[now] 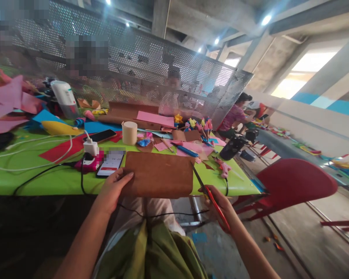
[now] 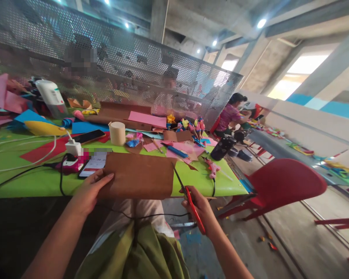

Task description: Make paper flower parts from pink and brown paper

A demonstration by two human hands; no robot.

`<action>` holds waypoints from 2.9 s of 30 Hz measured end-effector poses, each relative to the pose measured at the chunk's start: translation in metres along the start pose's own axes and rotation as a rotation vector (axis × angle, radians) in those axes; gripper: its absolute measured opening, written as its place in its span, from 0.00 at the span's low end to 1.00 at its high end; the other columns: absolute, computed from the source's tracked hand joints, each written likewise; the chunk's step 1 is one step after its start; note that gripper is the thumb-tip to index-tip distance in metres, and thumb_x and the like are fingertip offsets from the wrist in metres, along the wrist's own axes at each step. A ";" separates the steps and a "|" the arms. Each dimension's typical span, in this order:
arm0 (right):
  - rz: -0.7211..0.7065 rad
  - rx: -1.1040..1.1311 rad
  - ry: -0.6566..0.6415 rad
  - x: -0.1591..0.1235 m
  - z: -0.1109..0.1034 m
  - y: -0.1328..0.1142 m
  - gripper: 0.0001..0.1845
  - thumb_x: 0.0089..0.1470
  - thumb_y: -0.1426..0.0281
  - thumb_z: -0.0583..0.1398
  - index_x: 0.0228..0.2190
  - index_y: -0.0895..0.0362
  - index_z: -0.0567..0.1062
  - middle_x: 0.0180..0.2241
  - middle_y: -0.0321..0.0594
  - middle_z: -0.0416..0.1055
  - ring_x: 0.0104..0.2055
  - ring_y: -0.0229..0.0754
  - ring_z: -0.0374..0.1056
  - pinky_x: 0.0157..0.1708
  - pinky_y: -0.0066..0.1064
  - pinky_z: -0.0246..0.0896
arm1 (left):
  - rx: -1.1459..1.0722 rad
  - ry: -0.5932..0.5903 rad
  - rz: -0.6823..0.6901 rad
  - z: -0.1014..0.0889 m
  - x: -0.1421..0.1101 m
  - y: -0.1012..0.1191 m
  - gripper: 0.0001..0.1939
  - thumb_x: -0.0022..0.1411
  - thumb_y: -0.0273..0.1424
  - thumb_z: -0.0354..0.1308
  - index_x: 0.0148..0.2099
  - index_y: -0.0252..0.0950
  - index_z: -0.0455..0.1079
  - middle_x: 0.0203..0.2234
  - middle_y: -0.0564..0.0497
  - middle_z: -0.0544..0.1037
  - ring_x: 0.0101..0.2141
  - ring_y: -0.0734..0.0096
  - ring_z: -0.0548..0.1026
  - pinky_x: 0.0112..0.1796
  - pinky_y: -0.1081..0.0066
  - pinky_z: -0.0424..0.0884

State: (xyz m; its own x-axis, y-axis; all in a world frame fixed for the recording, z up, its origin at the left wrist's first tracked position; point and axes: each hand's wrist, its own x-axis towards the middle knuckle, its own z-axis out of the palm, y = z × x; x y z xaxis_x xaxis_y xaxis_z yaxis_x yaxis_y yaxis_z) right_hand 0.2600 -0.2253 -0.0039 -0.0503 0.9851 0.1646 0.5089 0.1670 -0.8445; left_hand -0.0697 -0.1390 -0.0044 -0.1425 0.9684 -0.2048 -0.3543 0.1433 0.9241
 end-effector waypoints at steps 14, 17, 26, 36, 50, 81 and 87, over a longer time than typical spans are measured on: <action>0.096 0.153 -0.177 -0.011 -0.009 -0.004 0.31 0.57 0.45 0.55 0.53 0.53 0.66 0.25 0.33 0.64 0.26 0.38 0.64 0.27 0.28 0.63 | 0.183 -0.076 0.038 0.002 0.004 0.010 0.28 0.32 0.44 0.74 0.37 0.36 0.76 0.32 0.48 0.83 0.35 0.60 0.79 0.37 0.66 0.72; 0.109 0.180 -0.151 -0.011 -0.009 -0.001 0.30 0.56 0.45 0.56 0.51 0.52 0.67 0.27 0.33 0.64 0.24 0.36 0.62 0.25 0.26 0.62 | 0.203 -0.088 0.033 0.005 0.002 0.013 0.28 0.32 0.43 0.74 0.36 0.36 0.75 0.31 0.49 0.83 0.33 0.62 0.79 0.35 0.68 0.72; 0.119 0.193 -0.089 -0.012 -0.009 0.006 0.26 0.56 0.51 0.58 0.50 0.54 0.69 0.26 0.32 0.60 0.20 0.31 0.53 0.18 0.23 0.54 | 0.189 -0.126 0.020 0.013 0.000 0.020 0.25 0.33 0.43 0.74 0.34 0.38 0.74 0.26 0.52 0.82 0.30 0.62 0.79 0.32 0.68 0.74; 0.135 0.111 -0.077 -0.011 -0.015 0.002 0.25 0.54 0.51 0.59 0.45 0.55 0.72 0.25 0.31 0.57 0.20 0.33 0.51 0.18 0.24 0.51 | 0.260 -0.104 0.038 0.014 0.000 0.027 0.23 0.35 0.42 0.72 0.33 0.38 0.74 0.28 0.51 0.82 0.32 0.61 0.80 0.32 0.67 0.75; 0.000 -0.074 -0.142 -0.012 -0.033 -0.005 0.29 0.55 0.48 0.57 0.49 0.55 0.72 0.43 0.45 0.72 0.41 0.49 0.69 0.40 0.35 0.67 | 0.320 -0.188 0.089 0.016 0.003 0.042 0.26 0.33 0.45 0.73 0.35 0.36 0.76 0.31 0.47 0.83 0.35 0.54 0.80 0.37 0.61 0.75; 0.007 -0.108 -0.092 -0.012 -0.048 0.014 0.23 0.49 0.53 0.61 0.42 0.55 0.77 0.28 0.38 0.71 0.27 0.41 0.64 0.26 0.29 0.61 | 0.405 -0.286 0.147 0.023 0.027 0.054 0.17 0.37 0.37 0.73 0.32 0.38 0.77 0.30 0.48 0.81 0.37 0.56 0.78 0.38 0.64 0.74; -0.011 -0.152 -0.080 -0.012 -0.050 0.022 0.22 0.49 0.54 0.62 0.41 0.56 0.77 0.32 0.42 0.75 0.32 0.45 0.68 0.32 0.31 0.64 | 0.421 -0.304 0.113 0.032 0.026 0.065 0.14 0.39 0.33 0.72 0.31 0.37 0.77 0.31 0.46 0.82 0.39 0.55 0.78 0.39 0.63 0.73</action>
State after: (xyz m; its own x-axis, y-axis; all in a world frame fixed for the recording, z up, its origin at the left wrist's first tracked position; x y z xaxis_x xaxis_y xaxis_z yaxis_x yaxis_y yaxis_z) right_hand 0.3148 -0.2356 0.0013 -0.1216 0.9845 0.1267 0.6316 0.1752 -0.7552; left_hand -0.0673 -0.0976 0.0604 0.1379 0.9891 -0.0517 0.0587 0.0440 0.9973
